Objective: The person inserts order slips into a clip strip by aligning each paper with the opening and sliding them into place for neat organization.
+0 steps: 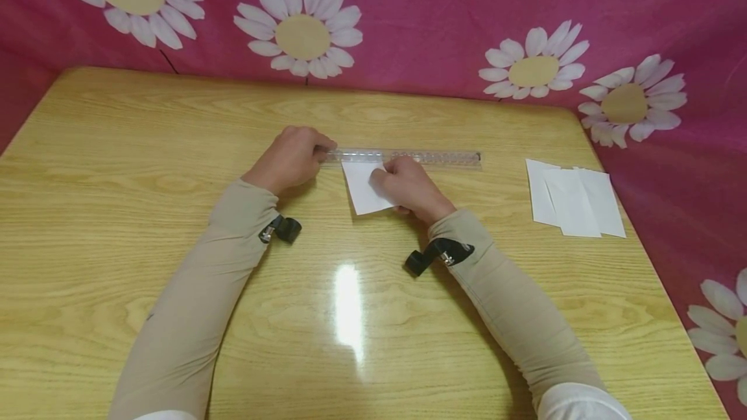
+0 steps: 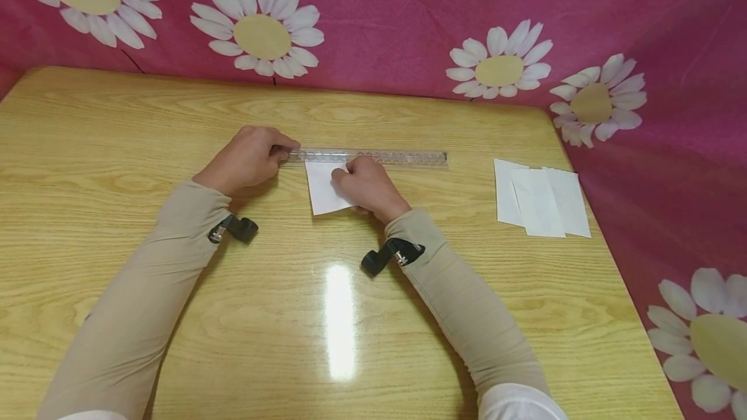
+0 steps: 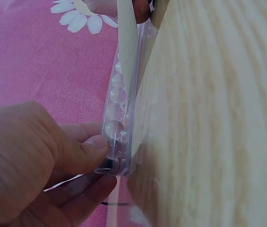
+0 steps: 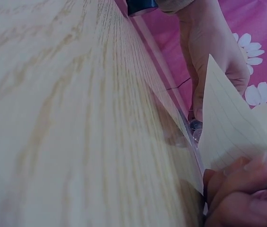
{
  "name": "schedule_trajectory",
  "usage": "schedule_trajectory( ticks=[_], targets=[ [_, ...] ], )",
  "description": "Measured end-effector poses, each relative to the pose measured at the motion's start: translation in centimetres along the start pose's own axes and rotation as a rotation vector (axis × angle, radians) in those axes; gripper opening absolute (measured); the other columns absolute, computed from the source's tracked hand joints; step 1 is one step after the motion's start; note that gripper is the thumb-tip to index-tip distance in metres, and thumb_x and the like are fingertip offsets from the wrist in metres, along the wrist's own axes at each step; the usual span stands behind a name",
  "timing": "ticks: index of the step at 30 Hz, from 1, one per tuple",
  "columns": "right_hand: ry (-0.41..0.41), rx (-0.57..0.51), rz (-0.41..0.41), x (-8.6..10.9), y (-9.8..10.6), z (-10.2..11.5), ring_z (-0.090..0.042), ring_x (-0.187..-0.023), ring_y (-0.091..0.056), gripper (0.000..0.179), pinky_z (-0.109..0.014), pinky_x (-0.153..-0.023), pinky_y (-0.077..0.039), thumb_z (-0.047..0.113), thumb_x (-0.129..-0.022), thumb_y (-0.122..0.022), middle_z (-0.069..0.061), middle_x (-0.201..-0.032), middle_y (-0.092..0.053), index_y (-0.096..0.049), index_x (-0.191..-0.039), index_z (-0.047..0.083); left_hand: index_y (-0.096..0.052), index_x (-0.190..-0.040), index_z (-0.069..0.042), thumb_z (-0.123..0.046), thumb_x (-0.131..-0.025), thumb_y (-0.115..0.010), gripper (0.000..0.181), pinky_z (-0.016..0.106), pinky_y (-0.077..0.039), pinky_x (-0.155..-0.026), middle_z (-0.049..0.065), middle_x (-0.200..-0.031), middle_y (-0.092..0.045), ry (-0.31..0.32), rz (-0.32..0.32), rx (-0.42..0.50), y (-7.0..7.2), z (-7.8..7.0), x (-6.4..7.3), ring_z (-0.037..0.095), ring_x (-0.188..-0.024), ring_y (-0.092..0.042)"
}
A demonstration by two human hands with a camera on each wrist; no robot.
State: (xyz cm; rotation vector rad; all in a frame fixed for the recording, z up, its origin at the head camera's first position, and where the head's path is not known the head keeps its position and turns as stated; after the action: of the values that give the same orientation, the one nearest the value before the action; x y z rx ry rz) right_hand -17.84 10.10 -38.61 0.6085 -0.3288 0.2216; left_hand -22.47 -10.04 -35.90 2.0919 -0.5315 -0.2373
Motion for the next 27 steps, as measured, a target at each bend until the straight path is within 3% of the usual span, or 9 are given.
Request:
schedule_trajectory(
  ticks=[27],
  targets=[
    [0.004,0.012,0.01,-0.03,-0.22,0.27,-0.012,-0.045,-0.038,0.026,-0.026,-0.041,-0.033,0.023,-0.095,-0.051,0.005,-0.057,-0.041,-0.048,-0.07,0.015,-0.07,-0.133,-0.008,-0.002,-0.103,-0.052,0.035,0.046,-0.048,-0.116,0.014,-0.139,-0.068,0.028,0.023,-0.002,0.07,-0.05,0.0,0.032,-0.134,-0.06]
  ],
)
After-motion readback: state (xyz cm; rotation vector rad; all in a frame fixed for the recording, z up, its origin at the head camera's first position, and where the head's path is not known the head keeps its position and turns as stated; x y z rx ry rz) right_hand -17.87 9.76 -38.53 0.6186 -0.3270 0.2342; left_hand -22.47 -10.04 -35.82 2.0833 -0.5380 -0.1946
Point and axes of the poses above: each hand's wrist, its own x-axis away from the middle knuckle, its own y-axis out of the back of the hand, z = x × y, the point moved 4 cm from there along -x, towards the middle knuckle
